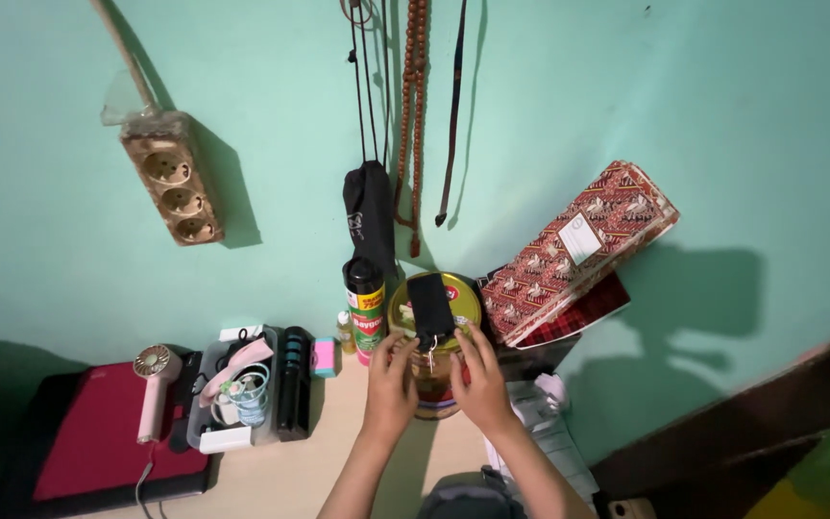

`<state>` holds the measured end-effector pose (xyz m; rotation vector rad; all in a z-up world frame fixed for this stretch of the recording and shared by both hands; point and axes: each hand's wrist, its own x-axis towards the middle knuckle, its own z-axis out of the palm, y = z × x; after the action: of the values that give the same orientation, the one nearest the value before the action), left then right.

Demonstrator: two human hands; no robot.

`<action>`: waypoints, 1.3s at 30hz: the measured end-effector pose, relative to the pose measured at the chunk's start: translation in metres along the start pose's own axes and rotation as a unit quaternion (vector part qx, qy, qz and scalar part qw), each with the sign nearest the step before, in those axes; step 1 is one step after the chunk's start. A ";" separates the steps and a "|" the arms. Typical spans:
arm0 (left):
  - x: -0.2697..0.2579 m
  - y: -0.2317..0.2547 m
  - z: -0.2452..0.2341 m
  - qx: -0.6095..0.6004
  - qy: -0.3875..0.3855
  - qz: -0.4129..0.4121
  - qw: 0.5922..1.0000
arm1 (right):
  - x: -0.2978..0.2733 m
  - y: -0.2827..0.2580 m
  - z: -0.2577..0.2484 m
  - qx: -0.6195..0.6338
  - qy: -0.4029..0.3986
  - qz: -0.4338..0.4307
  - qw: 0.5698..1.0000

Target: Packing various items from a desk into a small pouch and then into a larger bag

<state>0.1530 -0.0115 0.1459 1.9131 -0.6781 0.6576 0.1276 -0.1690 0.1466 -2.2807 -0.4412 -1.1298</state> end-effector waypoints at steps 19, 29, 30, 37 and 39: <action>-0.014 0.014 0.014 0.142 -0.055 0.029 0.988 | -0.002 -0.009 -0.002 0.002 -0.050 -0.029 0.998; -0.005 0.018 0.014 0.179 -0.069 0.000 0.981 | 0.004 -0.006 0.003 0.010 -0.059 -0.020 0.998; -0.006 0.019 0.013 0.178 -0.073 -0.005 0.981 | 0.003 -0.006 0.003 0.013 -0.064 -0.010 0.998; -0.017 0.026 0.005 0.152 -0.056 0.018 0.987 | -0.009 -0.009 -0.006 0.029 -0.068 0.020 0.997; -0.020 0.030 0.001 0.143 -0.038 0.034 0.988 | -0.012 -0.012 -0.012 0.027 -0.047 0.005 0.999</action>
<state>0.1178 -0.0201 0.1497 2.1959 -0.7300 0.7616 0.1066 -0.1669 0.1467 -2.2919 -0.4913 -0.9980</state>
